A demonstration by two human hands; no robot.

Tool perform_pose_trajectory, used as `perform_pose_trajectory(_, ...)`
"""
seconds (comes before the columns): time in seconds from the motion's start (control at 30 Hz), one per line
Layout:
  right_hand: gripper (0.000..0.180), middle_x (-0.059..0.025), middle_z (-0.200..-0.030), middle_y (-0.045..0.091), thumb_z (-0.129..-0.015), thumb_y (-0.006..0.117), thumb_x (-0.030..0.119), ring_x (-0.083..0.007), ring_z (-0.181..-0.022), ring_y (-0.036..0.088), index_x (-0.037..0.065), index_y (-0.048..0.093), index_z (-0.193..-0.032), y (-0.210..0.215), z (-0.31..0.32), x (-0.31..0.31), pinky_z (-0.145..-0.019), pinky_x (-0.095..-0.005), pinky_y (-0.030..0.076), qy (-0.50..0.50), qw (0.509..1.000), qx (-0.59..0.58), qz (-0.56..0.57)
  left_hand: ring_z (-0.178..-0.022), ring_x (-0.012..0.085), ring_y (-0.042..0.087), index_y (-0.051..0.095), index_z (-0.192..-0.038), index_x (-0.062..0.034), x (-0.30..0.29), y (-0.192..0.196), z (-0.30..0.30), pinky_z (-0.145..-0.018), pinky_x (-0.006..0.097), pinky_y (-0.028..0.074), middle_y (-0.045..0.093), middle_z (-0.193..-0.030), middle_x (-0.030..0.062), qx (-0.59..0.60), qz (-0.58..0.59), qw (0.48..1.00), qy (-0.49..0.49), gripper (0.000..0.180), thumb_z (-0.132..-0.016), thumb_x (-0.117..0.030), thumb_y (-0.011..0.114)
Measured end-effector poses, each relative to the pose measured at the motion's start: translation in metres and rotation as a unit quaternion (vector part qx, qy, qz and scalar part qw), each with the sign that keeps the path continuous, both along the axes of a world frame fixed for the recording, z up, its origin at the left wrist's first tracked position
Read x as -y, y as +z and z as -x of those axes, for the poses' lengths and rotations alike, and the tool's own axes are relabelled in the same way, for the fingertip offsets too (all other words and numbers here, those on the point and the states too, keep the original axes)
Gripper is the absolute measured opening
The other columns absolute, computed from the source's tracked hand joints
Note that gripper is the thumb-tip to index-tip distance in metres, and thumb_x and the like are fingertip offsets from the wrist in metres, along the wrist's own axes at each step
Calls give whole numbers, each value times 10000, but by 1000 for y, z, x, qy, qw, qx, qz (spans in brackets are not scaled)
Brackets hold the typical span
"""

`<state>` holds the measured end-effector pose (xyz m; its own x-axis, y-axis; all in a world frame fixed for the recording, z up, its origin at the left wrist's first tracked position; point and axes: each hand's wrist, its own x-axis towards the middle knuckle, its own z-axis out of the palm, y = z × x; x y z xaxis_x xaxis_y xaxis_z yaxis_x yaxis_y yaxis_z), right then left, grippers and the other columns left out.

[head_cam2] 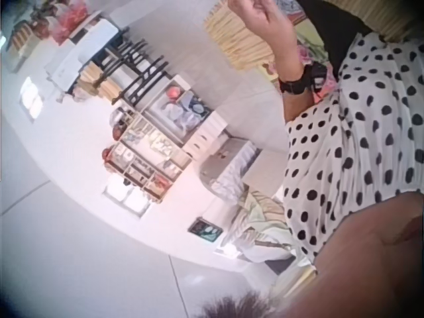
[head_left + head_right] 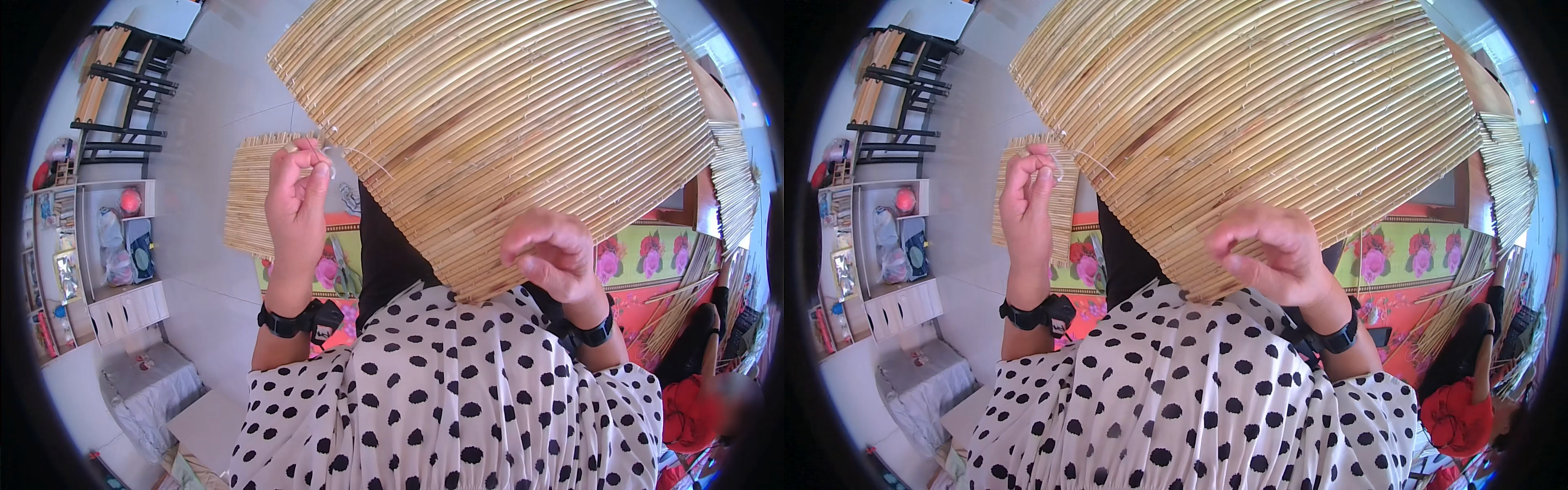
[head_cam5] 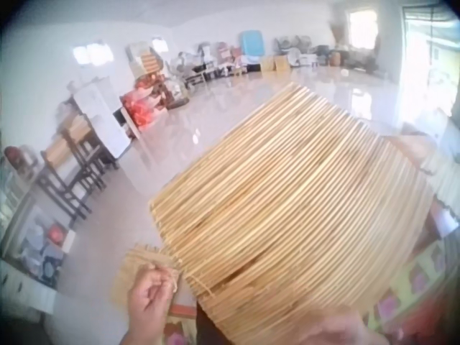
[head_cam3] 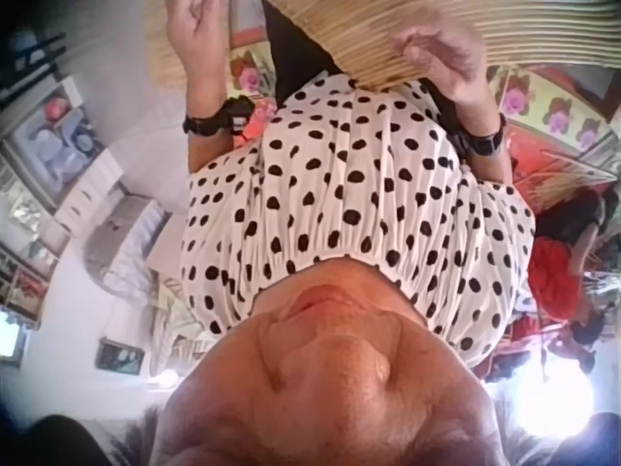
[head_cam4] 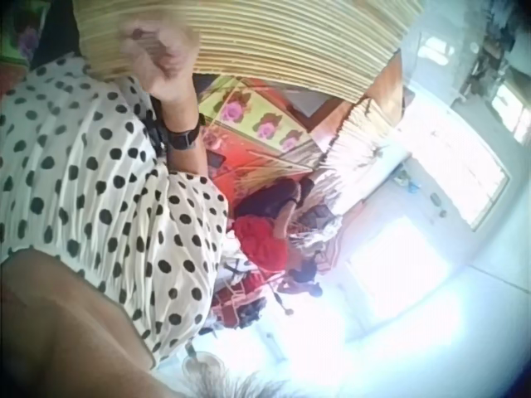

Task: The person sits on the floor and weaves a bamboo mat by threading a white string through the reeds. They hold the mat with both hands, pull the string through, and adjust the mat's position to continue the weaving process.

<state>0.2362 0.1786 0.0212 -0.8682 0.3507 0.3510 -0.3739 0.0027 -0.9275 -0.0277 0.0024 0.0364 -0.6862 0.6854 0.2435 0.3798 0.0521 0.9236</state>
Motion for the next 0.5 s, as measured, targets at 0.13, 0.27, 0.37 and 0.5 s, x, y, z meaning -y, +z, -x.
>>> perform_pose_trajectory(0.13,133,-80,-784,676,-816,699,50,-205,-707,663,11,694,-943,1,-21,5,-648,-305,511,67,997,36,-16,-939,95,559,607,-1000,-21,0,-7,-7,-830,265,470,592,-1021,14,264,-15,964,-33,75,-998,-77,558)
perform_pose_trajectory(0.27,70,-80,-773,670,-842,687,73,-220,-679,649,16,696,-881,-3,-42,16,-624,-310,490,122,988,95,9,-900,83,554,614,-1015,-16,-6,-23,-10,-804,244,462,602,-991,4,269,-56,961,-42,70,-988,-70,579)
perform_pose_trajectory(0.37,137,-42,-699,632,-893,671,113,-139,-621,577,5,668,-808,-12,-65,28,-581,-275,445,100,968,224,45,-880,82,554,617,-1013,-9,-10,-27,-11,-796,233,461,613,-968,8,219,-49,974,-34,70,-986,-63,583)
perform_pose_trajectory(0.5,292,14,-628,530,-936,665,206,-50,-603,451,-15,624,-750,-31,-84,41,-535,-246,378,21,913,382,146,-859,81,555,620,-1006,-5,-12,-31,-10,-788,230,465,623,-964,22,148,-50,987,-38,57,-975,-46,595)
